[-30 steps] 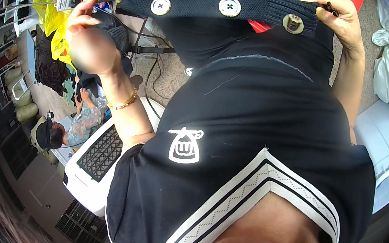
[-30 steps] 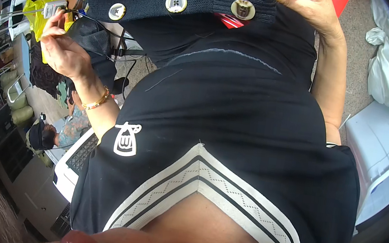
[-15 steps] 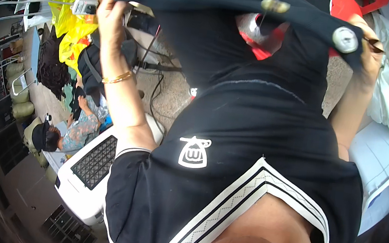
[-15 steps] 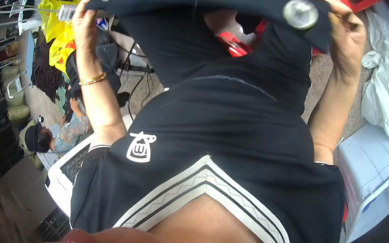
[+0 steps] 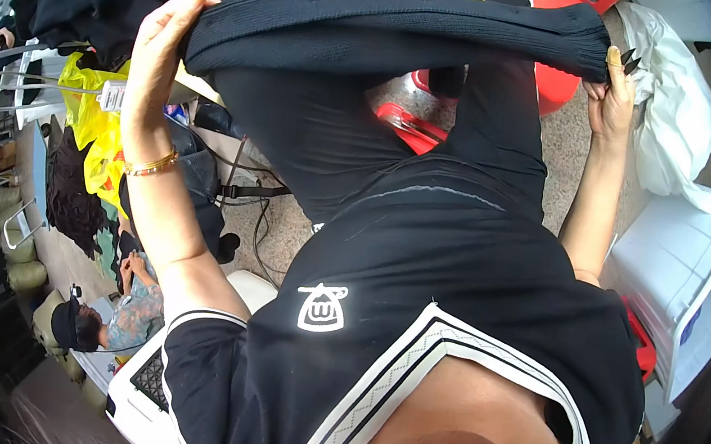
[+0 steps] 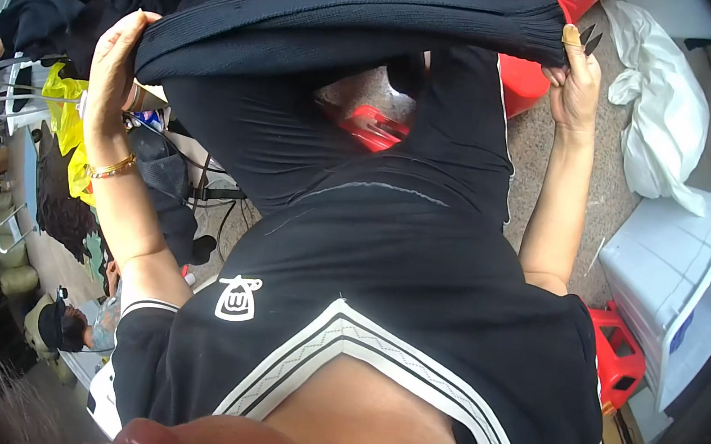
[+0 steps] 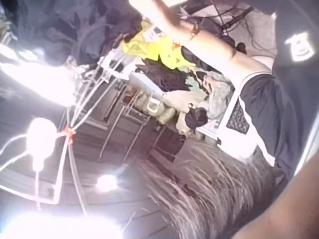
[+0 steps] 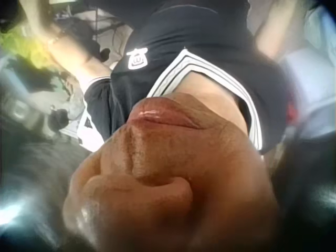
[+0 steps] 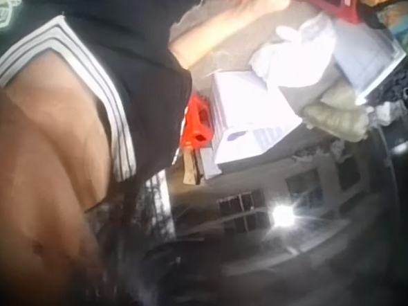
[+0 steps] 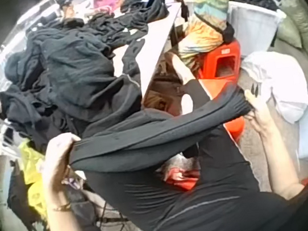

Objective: Trim excess threads and perform finishing work on black garment pieces using a small hand tool.

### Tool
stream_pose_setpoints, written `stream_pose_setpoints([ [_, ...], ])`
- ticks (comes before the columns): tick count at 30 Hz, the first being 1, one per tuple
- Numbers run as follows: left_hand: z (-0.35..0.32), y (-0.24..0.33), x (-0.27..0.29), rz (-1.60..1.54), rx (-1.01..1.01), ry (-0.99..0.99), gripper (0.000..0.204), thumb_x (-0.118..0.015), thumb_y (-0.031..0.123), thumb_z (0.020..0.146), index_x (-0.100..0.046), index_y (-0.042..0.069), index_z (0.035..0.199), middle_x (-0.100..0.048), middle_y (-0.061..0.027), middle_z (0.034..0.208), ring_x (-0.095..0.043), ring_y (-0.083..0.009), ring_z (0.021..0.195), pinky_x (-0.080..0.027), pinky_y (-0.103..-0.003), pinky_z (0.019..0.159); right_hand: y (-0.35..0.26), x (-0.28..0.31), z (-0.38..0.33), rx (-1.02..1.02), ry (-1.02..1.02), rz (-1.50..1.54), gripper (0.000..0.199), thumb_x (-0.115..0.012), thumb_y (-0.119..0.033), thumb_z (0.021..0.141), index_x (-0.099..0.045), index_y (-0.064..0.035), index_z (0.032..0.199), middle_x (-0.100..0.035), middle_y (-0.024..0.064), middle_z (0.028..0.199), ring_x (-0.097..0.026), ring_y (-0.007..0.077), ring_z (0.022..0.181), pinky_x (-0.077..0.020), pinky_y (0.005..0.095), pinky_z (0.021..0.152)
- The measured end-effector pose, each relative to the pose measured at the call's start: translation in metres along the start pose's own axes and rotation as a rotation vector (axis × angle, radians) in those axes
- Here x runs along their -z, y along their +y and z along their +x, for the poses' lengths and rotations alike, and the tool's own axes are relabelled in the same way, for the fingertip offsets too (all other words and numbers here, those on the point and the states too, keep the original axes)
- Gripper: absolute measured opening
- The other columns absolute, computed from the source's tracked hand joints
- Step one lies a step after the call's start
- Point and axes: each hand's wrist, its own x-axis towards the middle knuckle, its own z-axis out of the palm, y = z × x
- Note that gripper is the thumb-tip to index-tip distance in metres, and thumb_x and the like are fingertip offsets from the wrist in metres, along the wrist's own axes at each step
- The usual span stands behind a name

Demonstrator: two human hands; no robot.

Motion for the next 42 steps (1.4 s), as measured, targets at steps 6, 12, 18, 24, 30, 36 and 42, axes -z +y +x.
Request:
stream_pose_setpoints([
  [6, 0.001, -0.004, 0.002, -0.013, -0.021, -0.002, 0.026, -0.058, 0.022, 0.098, -0.07, 0.0, 0.103, -0.069, -0.002, 0.094, -0.06, -0.0071, 0.086, -0.045, -0.02, 0.082, 0.014, 0.025, 0.005, 0.033, -0.131, 0.016, 0.028, -0.054, -0.024, 0.101, -0.054, -0.0109, 0.076, -0.044, -0.0065, 0.063, -0.03, 0.002, 0.049, -0.0238, 0.0208, 0.047],
  [12, -0.012, 0.013, -0.007, 0.152, -0.045, 0.083, 0.026, -0.054, 0.02, 0.1, -0.067, -0.004, 0.099, -0.065, -0.0032, 0.091, -0.058, -0.0064, 0.082, -0.045, -0.019, 0.075, 0.018, 0.023, 0.007, 0.101, -0.145, 0.104, 0.021, -0.055, -0.021, 0.1, -0.061, -0.0082, 0.084, -0.043, -0.0068, 0.06, -0.031, 0.003, 0.048, -0.0257, 0.021, 0.048],
  [18, -0.009, 0.003, -0.001, 0.166, 0.034, 0.118, 0.03, -0.053, 0.026, 0.101, -0.065, -0.002, 0.102, -0.065, -0.0039, 0.091, -0.057, -0.0057, 0.075, -0.043, -0.018, 0.066, 0.009, 0.027, 0.0, 0.101, -0.182, 0.107, 0.023, -0.056, -0.024, 0.1, -0.057, -0.0117, 0.08, -0.045, -0.006, 0.061, -0.035, 0.0033, 0.049, -0.0284, 0.0213, 0.049],
  [24, -0.021, -0.006, 0.019, 0.247, 0.035, 0.113, 0.026, -0.054, 0.021, 0.099, -0.066, -0.002, 0.105, -0.065, -0.0036, 0.098, -0.058, -0.0102, 0.091, -0.043, -0.023, 0.085, 0.009, 0.008, -0.002, 0.072, -0.169, 0.137, 0.021, -0.06, -0.022, 0.097, -0.06, -0.0104, 0.08, -0.049, -0.0047, 0.062, -0.036, 0.0028, 0.049, -0.032, 0.0212, 0.048],
  [30, -0.019, -0.017, 0.023, 0.073, 0.075, 0.107, 0.025, -0.053, 0.02, 0.101, -0.066, -0.001, 0.106, -0.066, -0.0011, 0.091, -0.054, -0.0018, 0.068, -0.04, -0.013, 0.056, 0.007, 0.007, 0.002, 0.138, -0.273, 0.122, 0.021, -0.054, -0.025, 0.101, -0.059, -0.0115, 0.086, -0.047, -0.005, 0.062, -0.036, 0.0026, 0.05, -0.0311, 0.0197, 0.048],
  [36, -0.016, -0.014, 0.027, 0.111, 0.057, 0.088, 0.025, -0.056, 0.018, 0.098, -0.064, -0.001, 0.111, -0.067, -0.005, 0.102, -0.06, -0.0069, 0.085, -0.046, -0.018, 0.075, 0.009, 0.006, 0.003, 0.118, -0.231, 0.125, 0.018, -0.056, -0.025, 0.1, -0.061, -0.0111, 0.089, -0.048, -0.0054, 0.063, -0.035, 0.0028, 0.05, -0.0303, 0.0203, 0.048],
  [42, -0.018, -0.011, 0.002, 0.333, 0.111, 0.022, 0.047, -0.064, 0.016, 0.085, -0.056, 0.003, 0.13, -0.059, -0.0076, 0.126, -0.055, -0.019, 0.115, -0.039, -0.03, 0.102, 0.018, 0.033, 0.007, -0.157, -0.039, -0.442, 0.024, -0.06, -0.032, 0.096, -0.064, -0.0092, 0.089, -0.04, -0.0105, 0.063, -0.029, 0.0003, 0.049, -0.0205, 0.021, 0.046],
])
